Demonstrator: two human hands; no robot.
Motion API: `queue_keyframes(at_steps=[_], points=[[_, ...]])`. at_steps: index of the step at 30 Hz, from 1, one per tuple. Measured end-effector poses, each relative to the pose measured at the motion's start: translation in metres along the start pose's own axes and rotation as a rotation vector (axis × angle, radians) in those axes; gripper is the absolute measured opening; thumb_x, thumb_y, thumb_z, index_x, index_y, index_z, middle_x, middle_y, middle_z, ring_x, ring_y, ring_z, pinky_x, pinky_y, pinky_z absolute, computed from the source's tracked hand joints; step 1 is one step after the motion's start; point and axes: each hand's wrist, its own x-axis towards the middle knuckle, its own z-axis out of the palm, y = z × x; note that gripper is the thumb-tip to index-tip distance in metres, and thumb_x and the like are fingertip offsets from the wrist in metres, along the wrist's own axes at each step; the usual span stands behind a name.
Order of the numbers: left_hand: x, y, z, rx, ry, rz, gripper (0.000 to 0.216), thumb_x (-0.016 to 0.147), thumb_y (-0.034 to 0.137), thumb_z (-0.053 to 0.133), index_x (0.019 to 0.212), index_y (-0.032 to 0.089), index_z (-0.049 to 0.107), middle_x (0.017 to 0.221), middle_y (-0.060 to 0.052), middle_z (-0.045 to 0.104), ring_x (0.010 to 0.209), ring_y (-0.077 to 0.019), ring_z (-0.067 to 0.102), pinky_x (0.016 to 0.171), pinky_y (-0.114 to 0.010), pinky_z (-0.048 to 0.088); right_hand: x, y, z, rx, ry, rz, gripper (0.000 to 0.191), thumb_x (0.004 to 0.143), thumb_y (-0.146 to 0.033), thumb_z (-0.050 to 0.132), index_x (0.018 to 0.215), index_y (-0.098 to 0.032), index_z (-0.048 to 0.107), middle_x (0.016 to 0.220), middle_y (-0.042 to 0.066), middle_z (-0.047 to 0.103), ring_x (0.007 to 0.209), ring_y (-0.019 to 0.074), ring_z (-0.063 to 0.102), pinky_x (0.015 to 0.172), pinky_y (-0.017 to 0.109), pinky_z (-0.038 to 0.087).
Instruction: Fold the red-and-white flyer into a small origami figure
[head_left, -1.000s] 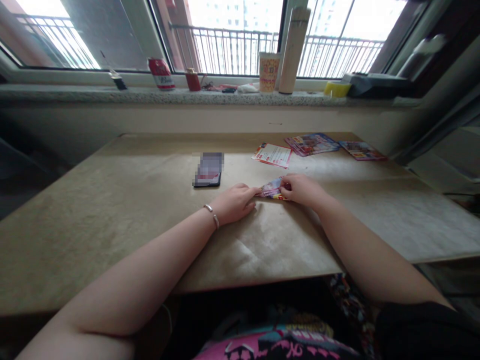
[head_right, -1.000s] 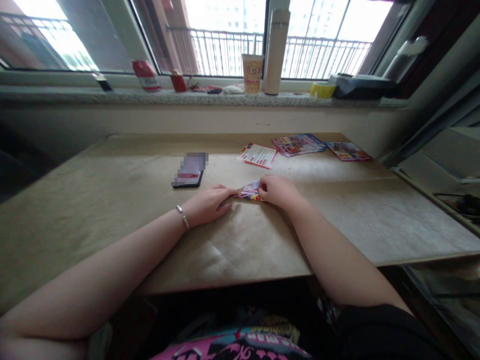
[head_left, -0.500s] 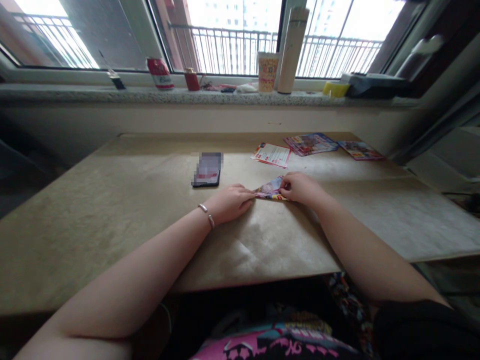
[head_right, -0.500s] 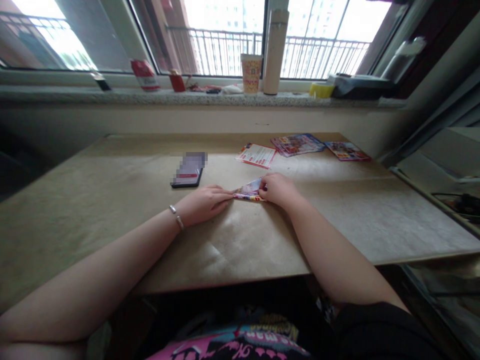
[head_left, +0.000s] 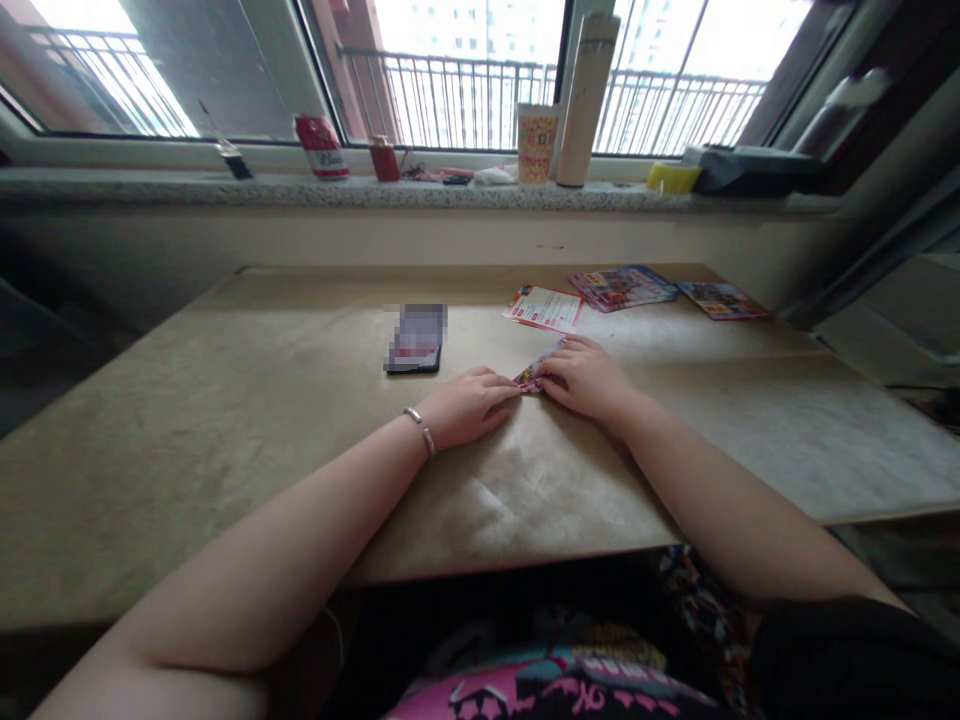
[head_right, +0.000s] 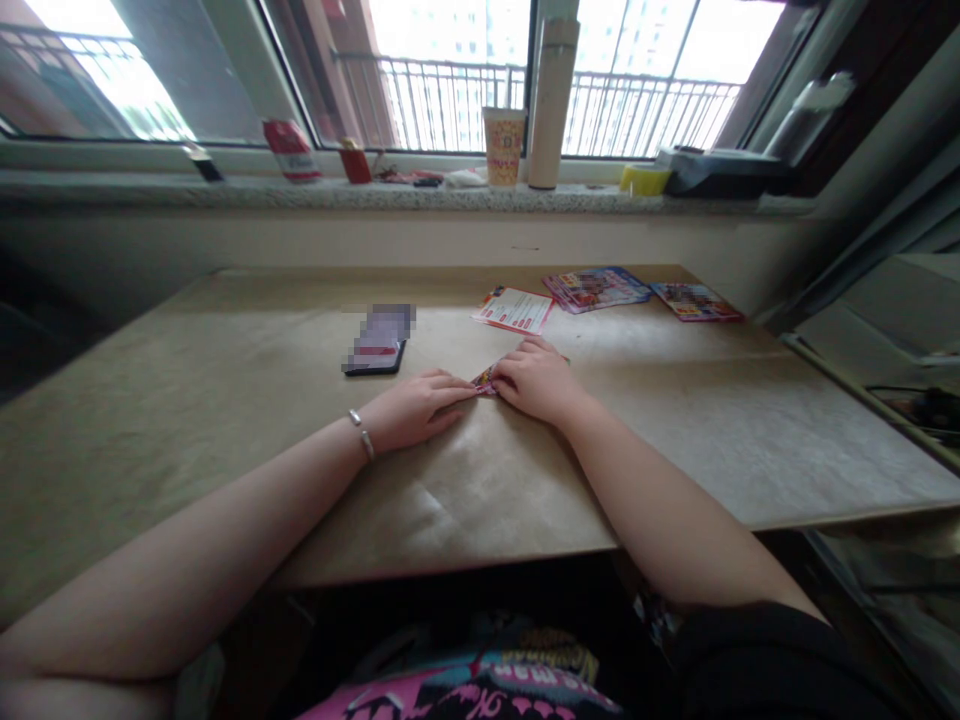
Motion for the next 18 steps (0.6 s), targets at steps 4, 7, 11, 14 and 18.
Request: queue_keyframes(at_steps=[4, 7, 11, 14, 18], points=[[0.001, 0.002, 0.0, 0.02, 0.019, 0.002, 0.031, 0.089, 0.021, 0.051, 0.118, 0.018, 0.062, 0.115, -0.007, 0.067, 0.103, -0.0195, 0.059, 0.097, -0.036, 0.047, 0.003, -0.008, 0.007, -0.05, 0.004, 0.04, 0.027, 0.091, -0.032, 0.046, 0.092, -0.02, 0.071, 0.094, 0.006, 0.072, 0.095, 0.0219, 0.059, 0.108, 0.04, 0.021], [0.002, 0.004, 0.0, 0.067, 0.033, -0.031, 0.028, 0.09, 0.02, 0.05, 0.114, 0.019, 0.065, 0.111, -0.006, 0.068, 0.1, -0.0192, 0.06, 0.094, -0.035, 0.048, 0.005, -0.007, 0.012, -0.023, 0.004, 0.095, 0.023, 0.089, -0.031, 0.049, 0.087, -0.02, 0.07, 0.093, 0.006, 0.071, 0.093, 0.0207, 0.06, 0.102, 0.037, 0.028], [0.001, 0.006, -0.002, 0.118, 0.021, -0.065, 0.029, 0.089, 0.023, 0.051, 0.114, 0.02, 0.066, 0.107, -0.006, 0.068, 0.097, -0.0199, 0.059, 0.089, -0.034, 0.05, 0.006, -0.005, 0.015, 0.022, 0.0, 0.183, 0.02, 0.086, -0.034, 0.055, 0.084, -0.02, 0.068, 0.093, 0.006, 0.07, 0.095, 0.0217, 0.059, 0.093, 0.036, 0.033], [0.001, 0.007, -0.002, 0.145, 0.029, -0.082, 0.028, 0.09, 0.025, 0.051, 0.112, 0.021, 0.067, 0.104, -0.006, 0.068, 0.096, -0.0203, 0.059, 0.088, -0.034, 0.051, 0.007, -0.003, 0.018, 0.051, -0.006, 0.229, 0.019, 0.086, -0.035, 0.055, 0.085, -0.021, 0.068, 0.095, 0.006, 0.069, 0.095, 0.0218, 0.059, 0.089, 0.036, 0.034], [0.002, 0.009, -0.002, 0.163, 0.063, -0.085, 0.028, 0.09, 0.025, 0.051, 0.111, 0.021, 0.069, 0.101, -0.006, 0.069, 0.094, -0.0202, 0.058, 0.088, -0.035, 0.05, 0.008, 0.0, 0.022, 0.108, 0.001, 0.299, 0.017, 0.084, -0.037, 0.059, 0.085, -0.022, 0.068, 0.093, 0.004, 0.069, 0.091, 0.0204, 0.06, 0.082, 0.034, 0.036]])
